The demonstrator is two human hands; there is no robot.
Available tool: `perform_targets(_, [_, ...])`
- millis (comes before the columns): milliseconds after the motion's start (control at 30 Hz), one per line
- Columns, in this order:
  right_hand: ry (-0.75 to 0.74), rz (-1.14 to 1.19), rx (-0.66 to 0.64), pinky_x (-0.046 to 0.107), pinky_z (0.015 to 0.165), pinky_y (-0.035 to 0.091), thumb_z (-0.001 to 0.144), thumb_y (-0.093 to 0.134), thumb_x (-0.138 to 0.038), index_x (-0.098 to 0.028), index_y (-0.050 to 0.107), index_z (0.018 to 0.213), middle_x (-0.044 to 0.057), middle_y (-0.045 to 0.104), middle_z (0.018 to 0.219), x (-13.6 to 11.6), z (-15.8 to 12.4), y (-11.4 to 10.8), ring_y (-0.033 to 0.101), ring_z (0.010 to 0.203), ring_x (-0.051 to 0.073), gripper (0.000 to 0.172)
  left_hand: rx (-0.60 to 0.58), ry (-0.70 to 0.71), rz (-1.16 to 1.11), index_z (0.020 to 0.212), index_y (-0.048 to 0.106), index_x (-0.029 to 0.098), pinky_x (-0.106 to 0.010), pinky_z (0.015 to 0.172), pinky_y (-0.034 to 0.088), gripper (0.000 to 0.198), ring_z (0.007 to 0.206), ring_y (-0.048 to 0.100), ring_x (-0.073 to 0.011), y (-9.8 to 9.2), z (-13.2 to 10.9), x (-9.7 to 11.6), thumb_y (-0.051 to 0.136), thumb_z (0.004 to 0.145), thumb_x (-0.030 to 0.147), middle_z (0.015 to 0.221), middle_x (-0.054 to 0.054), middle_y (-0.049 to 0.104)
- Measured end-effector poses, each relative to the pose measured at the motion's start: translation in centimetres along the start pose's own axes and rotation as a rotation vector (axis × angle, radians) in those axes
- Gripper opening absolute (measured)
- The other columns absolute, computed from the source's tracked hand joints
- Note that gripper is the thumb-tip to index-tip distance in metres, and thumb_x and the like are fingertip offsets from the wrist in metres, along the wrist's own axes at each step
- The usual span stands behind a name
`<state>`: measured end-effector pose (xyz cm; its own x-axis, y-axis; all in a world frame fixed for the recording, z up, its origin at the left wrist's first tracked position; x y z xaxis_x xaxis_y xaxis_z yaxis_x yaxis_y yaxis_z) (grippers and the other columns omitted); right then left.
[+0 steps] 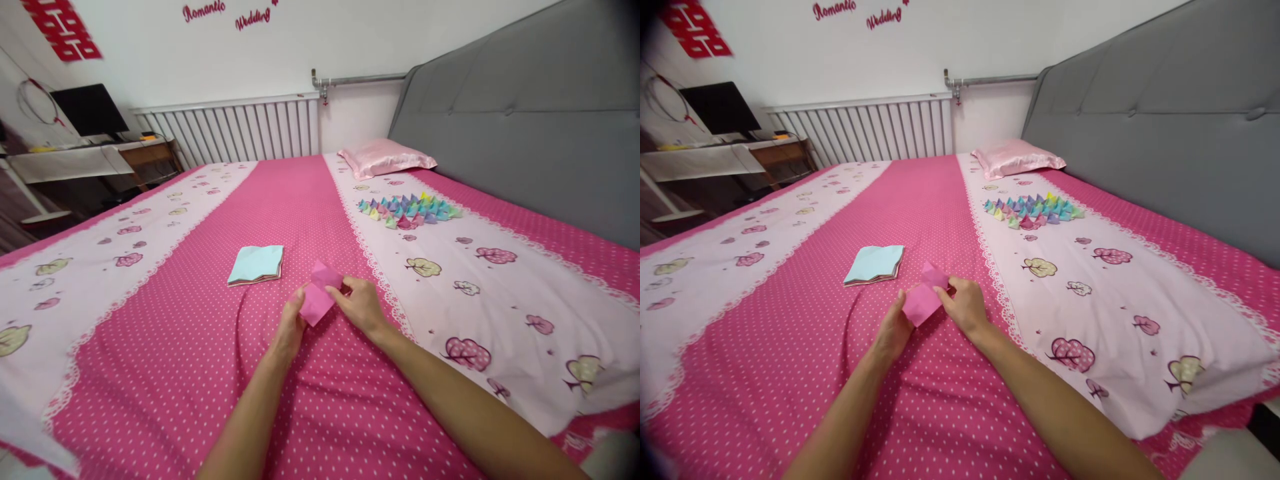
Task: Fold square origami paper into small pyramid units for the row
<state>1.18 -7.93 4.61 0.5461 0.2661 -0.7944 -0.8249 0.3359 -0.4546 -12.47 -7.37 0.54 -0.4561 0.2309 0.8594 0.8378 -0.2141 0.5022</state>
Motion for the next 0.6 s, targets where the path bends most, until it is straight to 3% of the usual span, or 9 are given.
perform_targets(167, [0.155, 0.419, 0.058, 0.026, 0.054, 0.05, 0.071, 0.061, -0.036, -0.015, 0.057, 0.085, 0.007, 0.066, 0.083, 1.0, -0.1, 0.0, 0.062, 0.068, 0.017, 0.026, -0.053, 0.073, -0.041, 0.116, 0.051, 0.02, -0.034, 0.092, 0.041, 0.057, 0.104, 0.056, -0.0228, 0.7, 0.0, -0.6, 0.071, 0.064, 0.029, 0.11, -0.008, 0.062])
perform_targets(333, [0.368, 0.768, 0.113, 0.022, 0.056, 0.051, 0.064, 0.068, -0.03, -0.015, 0.056, 0.085, 0.003, 0.064, 0.082, 2.5, 0.0, 0.8, 0.06, 0.066, 0.012, 0.028, -0.079, 0.144, -0.04, 0.109, 0.056, 0.021, -0.035, 0.096, 0.038, 0.043, 0.108, 0.053, -0.0208, 1.8, -0.4, 0.3, 0.068, 0.068, 0.026, 0.106, -0.006, 0.064])
perform_targets(467, [0.508, 1.024, 0.01, 0.018, 0.057, 0.051, 0.062, 0.069, -0.019, -0.015, 0.06, 0.083, 0.001, 0.064, 0.08, 2.3, -0.5, 2.4, 0.059, 0.064, 0.009, 0.023, -0.052, 0.149, 0.025, 0.097, 0.062, 0.017, -0.033, 0.092, 0.04, 0.031, 0.106, 0.054, -0.0208, 2.0, -0.4, 0.1, 0.067, 0.069, 0.027, 0.102, -0.008, 0.066])
perform_targets(600, [0.577, 1.042, -0.144, 0.018, 0.053, 0.05, 0.065, 0.066, -0.017, -0.015, 0.062, 0.083, 0.004, 0.065, 0.08, 1.6, -1.3, 3.8, 0.059, 0.064, 0.01, 0.018, 0.119, 0.146, 0.011, 0.088, 0.064, 0.014, -0.032, 0.086, 0.044, 0.026, 0.101, 0.058, -0.0218, 0.1, 0.2, -0.5, 0.062, 0.073, 0.035, 0.098, -0.01, 0.067])
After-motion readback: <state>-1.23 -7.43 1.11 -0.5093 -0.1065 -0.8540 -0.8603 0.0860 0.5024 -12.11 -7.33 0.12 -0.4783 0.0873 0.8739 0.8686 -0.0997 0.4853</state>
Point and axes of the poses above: each hand's wrist, its own z-axis towards the middle knuckle, its own y-axis out of the palm, x = y × z, the point moved 7 cm from there along z, towards the middle knuckle
